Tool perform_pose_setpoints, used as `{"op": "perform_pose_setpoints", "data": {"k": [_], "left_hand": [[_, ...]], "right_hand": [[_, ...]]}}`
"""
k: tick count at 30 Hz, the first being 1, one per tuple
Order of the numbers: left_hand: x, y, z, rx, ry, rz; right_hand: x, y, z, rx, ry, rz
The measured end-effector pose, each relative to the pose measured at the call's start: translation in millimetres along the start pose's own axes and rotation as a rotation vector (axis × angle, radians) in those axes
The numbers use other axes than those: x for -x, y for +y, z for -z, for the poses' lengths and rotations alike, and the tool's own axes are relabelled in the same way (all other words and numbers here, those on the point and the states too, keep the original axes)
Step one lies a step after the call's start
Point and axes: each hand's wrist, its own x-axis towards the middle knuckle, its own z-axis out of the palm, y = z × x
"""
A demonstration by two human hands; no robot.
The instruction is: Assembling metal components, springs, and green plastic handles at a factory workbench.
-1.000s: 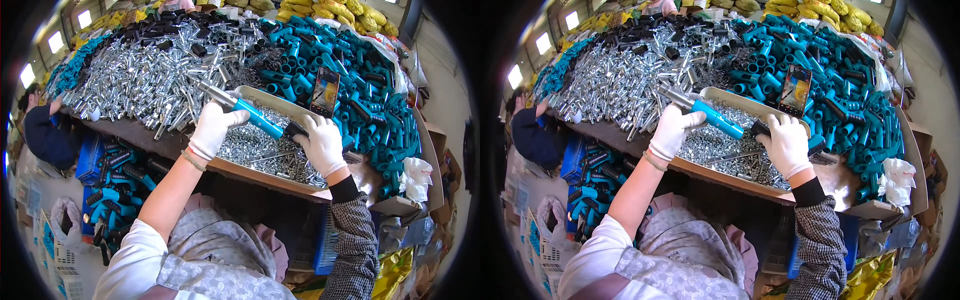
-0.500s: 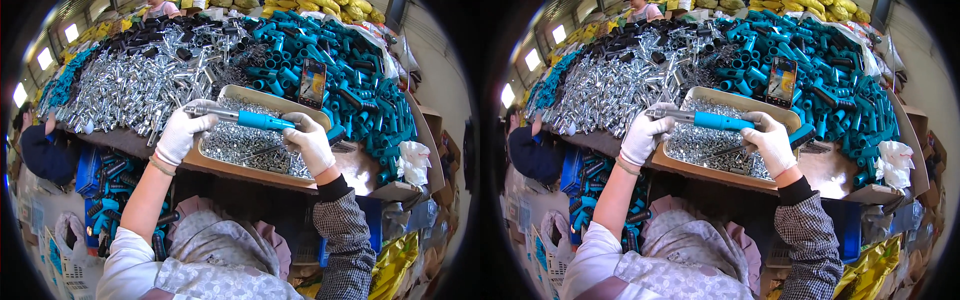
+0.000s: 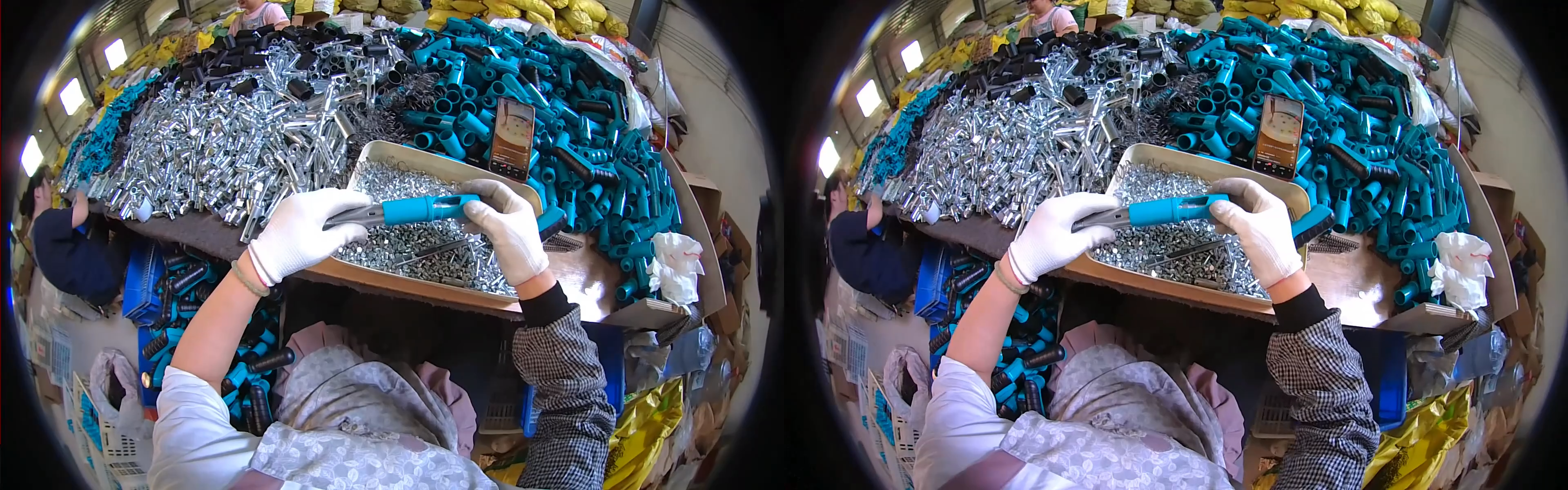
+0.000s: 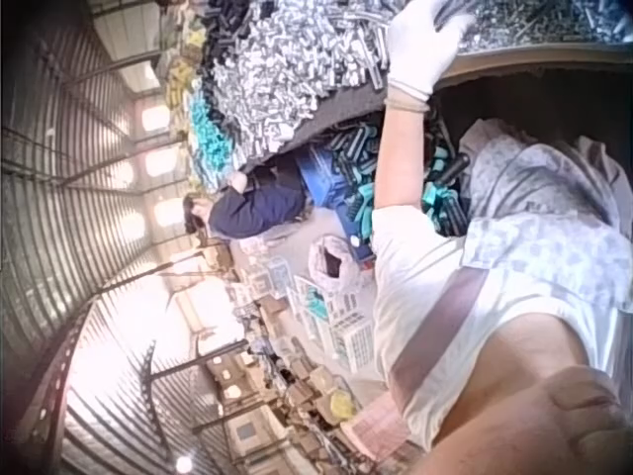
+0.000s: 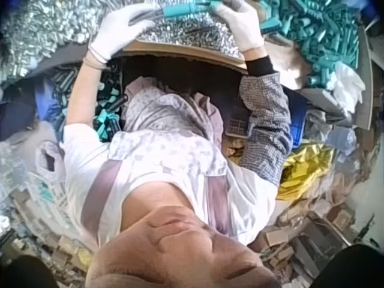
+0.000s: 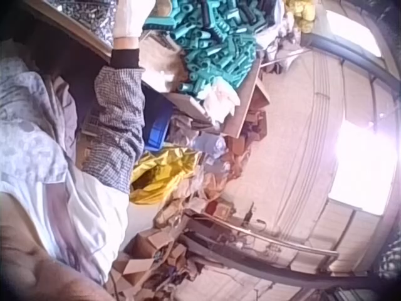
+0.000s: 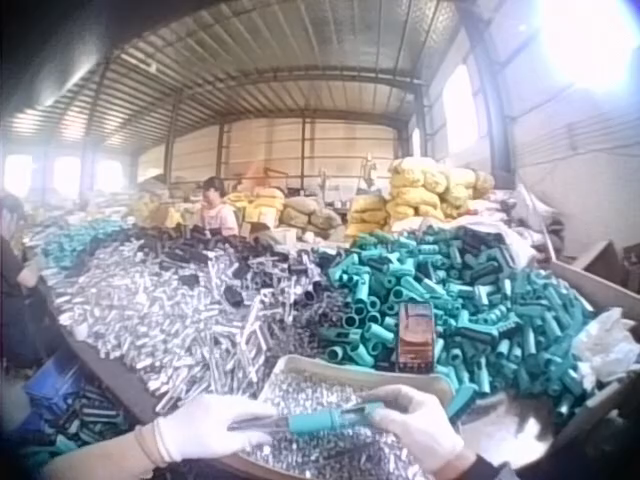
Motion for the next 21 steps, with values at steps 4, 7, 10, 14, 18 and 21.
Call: {"op": "perform_pose_setpoints", "data": {"k": [4,7,10,14,18,21], "left_hand": [[1.8,6.2,-1.6,-0.063,0.005,-0.051],[-0.2,9.6,-5.6,-0.065,0.006,-0.076],[-7.1,3.1,-12.0,-0.076,0.044,-0.117],[-6.3,-0.9,-16.4,-0.076,0.05,-0.123],[-3.6,-3.5,-14.2,-0.037,0.011,-0.073],[-5.4,-2.4,-12.6,-0.031,-0.016,-0.061]], "right_hand": [[1.2,-10.3,0.7,0.186,0.012,-0.135],[-4.9,-6.5,-6.5,0.363,0.078,-0.133],[-16.3,8.5,-7.9,0.429,0.101,0.033],[-17.0,9.4,-10.8,0.505,0.048,-0.037],[-18.8,8.8,-12.9,0.43,0.075,-0.126],[-21.8,14.0,-9.5,0.503,0.054,-0.083]]}}
